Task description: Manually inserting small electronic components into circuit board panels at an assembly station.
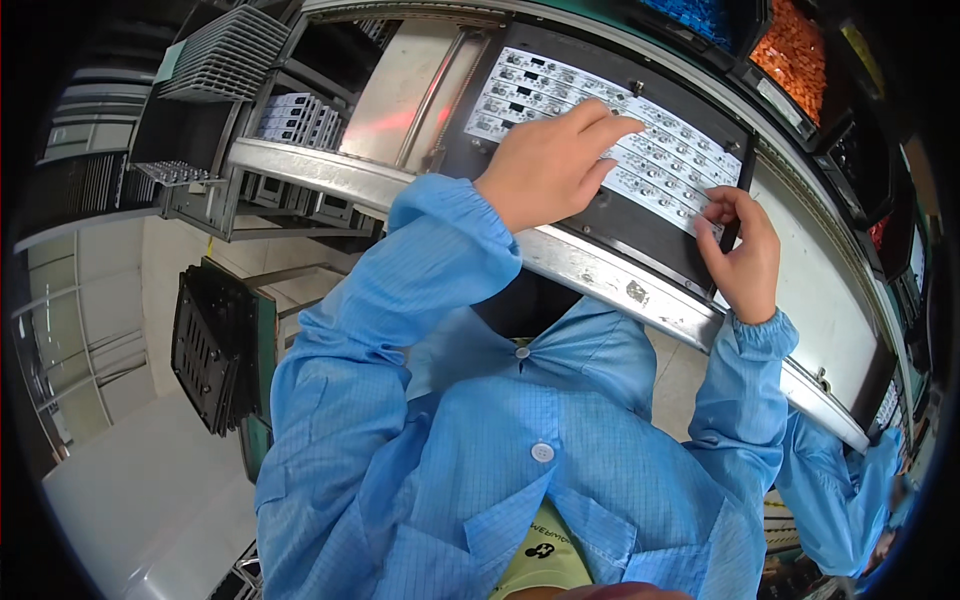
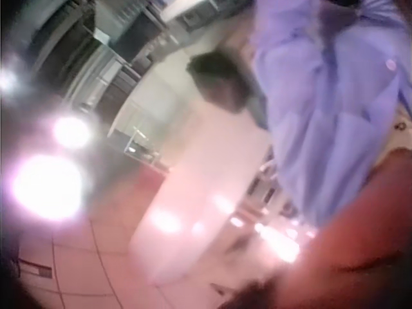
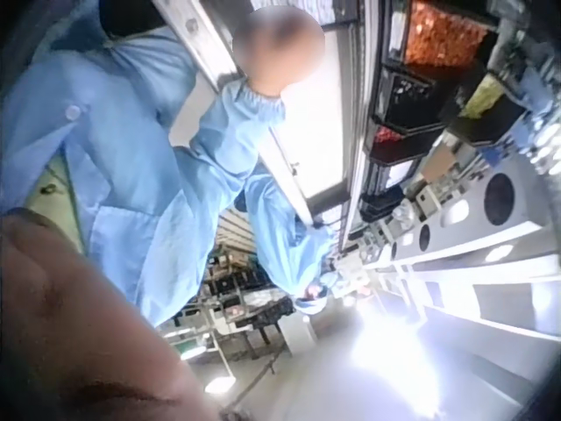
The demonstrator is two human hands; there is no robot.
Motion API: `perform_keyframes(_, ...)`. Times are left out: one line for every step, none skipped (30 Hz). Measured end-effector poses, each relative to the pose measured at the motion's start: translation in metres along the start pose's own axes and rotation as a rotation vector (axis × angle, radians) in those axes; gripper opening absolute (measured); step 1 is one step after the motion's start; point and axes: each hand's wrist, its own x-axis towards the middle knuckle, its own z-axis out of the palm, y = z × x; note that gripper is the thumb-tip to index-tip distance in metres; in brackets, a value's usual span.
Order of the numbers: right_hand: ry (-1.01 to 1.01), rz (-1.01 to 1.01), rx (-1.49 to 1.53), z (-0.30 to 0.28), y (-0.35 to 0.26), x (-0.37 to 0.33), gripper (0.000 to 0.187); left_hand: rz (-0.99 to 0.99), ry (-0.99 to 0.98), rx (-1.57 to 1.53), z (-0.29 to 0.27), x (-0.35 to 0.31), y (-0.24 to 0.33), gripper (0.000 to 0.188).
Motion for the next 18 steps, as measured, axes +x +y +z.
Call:
perform_keyframes(0.0, 0.042, -0.018, -0.001, 0.003, 0.0, 0.036, -0.001, -0.005, 0.002, -0.005, -0.002, -0.001, 0.055)
perform_keyframes(0.002, 0.082, -0.035, 0.0, 0.003, 0.001, 0.034, 0.043, 0.082, 0.121, -0.017, -0.006, -0.004, 0.056)
perform_keyframes(0.005, 0.082, -0.029, 0.0, 0.002, 0.003, 0.034, 0.086, 0.169, 0.24, -0.028, -0.011, -0.009, 0.057)
perform_keyframes(-0.002, 0.05, -0.015, -0.001, 0.0, 0.006, 0.032, 0.008, 0.147, 0.232, -0.037, -0.022, -0.019, 0.061)
perform_keyframes(-0.016, 0.002, 0.007, 0.001, -0.007, 0.012, 0.03, -0.004, 0.154, 0.252, -0.048, -0.032, -0.024, 0.061)
perform_keyframes(-0.039, 0.025, 0.008, 0.004, -0.008, 0.016, 0.029, -0.131, 0.154, 0.184, -0.059, -0.045, -0.029, 0.062)
perform_keyframes(-0.069, 0.038, 0.012, 0.006, -0.007, 0.017, 0.028, -0.264, 0.165, 0.119, -0.071, -0.06, -0.033, 0.064)
perform_keyframes(-0.023, -0.016, 0.08, 0.016, 0.002, 0.016, 0.025, -0.319, 0.208, 0.203, -0.078, -0.075, -0.035, 0.064)
perform_keyframes(-0.051, 0.024, 0.061, 0.016, 0.007, 0.014, 0.022, -0.289, 0.221, 0.108, -0.065, -0.077, -0.042, 0.063)
perform_keyframes(-0.027, 0.038, 0.0, 0.015, 0.015, 0.009, 0.024, -0.256, 0.24, 0.019, -0.056, -0.073, -0.051, 0.063)
perform_keyframes(-0.051, 0.077, -0.053, 0.003, 0.03, 0.002, 0.022, -0.288, 0.265, 0.134, -0.037, -0.06, -0.049, 0.063)
perform_keyframes(-0.066, 0.11, -0.066, 0.0, 0.046, -0.001, 0.021, -0.233, 0.238, 0.085, -0.034, -0.053, -0.053, 0.064)
perform_keyframes(-0.018, 0.089, 0.017, 0.004, 0.06, -0.001, 0.023, -0.197, 0.341, 0.062, -0.033, -0.047, -0.048, 0.057)
perform_keyframes(-0.019, 0.143, 0.008, -0.001, 0.048, -0.001, 0.025, -0.211, 0.322, 0.088, -0.03, -0.039, -0.048, 0.044)
perform_keyframes(0.009, 0.137, -0.027, -0.003, 0.051, -0.003, 0.026, -0.185, 0.322, 0.145, -0.03, -0.037, -0.049, 0.038)
perform_keyframes(-0.016, 0.16, -0.094, -0.004, 0.051, -0.002, 0.028, -0.151, 0.315, 0.192, -0.028, -0.039, -0.051, 0.031)
perform_keyframes(0.01, 0.114, -0.061, 0.004, 0.061, 0.001, 0.029, -0.156, 0.332, 0.228, -0.029, -0.044, -0.052, 0.028)
perform_keyframes(0.043, 0.072, -0.033, 0.01, 0.068, 0.008, 0.031, -0.153, 0.35, 0.258, -0.031, -0.048, -0.052, 0.024)
